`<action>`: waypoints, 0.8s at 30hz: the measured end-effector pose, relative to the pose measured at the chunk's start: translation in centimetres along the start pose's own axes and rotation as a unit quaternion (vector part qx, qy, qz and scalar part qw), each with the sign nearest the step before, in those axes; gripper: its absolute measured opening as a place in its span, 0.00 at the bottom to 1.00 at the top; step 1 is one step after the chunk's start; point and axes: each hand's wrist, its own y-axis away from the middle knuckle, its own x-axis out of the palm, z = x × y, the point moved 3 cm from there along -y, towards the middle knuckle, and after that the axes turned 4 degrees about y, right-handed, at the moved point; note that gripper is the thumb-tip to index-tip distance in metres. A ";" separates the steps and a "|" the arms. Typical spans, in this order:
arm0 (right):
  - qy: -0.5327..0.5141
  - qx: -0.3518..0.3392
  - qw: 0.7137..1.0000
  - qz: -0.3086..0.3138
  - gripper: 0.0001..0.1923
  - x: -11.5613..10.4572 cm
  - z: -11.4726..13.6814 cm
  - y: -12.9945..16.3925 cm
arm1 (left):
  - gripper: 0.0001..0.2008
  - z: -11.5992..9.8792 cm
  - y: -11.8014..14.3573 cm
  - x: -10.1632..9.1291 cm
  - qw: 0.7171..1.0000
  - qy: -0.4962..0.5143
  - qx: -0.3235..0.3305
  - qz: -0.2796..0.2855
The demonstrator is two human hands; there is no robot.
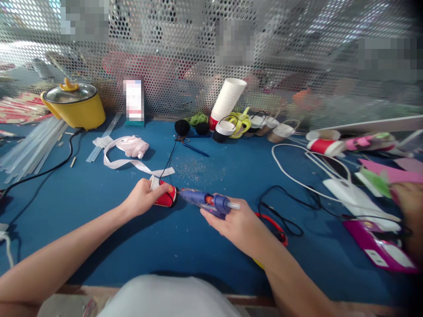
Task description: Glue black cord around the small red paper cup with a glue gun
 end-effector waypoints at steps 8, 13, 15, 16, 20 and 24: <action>0.005 -0.010 1.000 -0.004 0.07 -0.4 0.6 0.2 | 0.22 -0.3 0.0 0.0 1.000 0.008 -0.004 -0.001; 0.013 -0.020 1.000 -0.001 0.07 -0.5 0.9 0.4 | 0.21 -0.3 0.0 0.0 1.000 0.001 -0.005 -0.003; 0.011 -0.013 1.000 0.001 0.07 -0.4 0.8 0.4 | 0.21 -0.3 0.0 0.0 1.000 0.000 -0.005 -0.001; 0.010 -0.007 1.000 0.000 0.07 -0.4 0.8 0.4 | 0.21 -0.3 0.0 0.0 1.000 0.000 -0.006 0.000; 0.016 0.009 1.000 0.007 0.08 -0.5 0.7 0.2 | 0.21 -0.3 -0.1 0.0 1.000 0.002 -0.011 -0.003; 0.014 -0.016 1.000 0.006 0.07 -0.7 1.1 0.2 | 0.21 -0.2 -0.1 0.0 1.000 0.000 -0.013 -0.005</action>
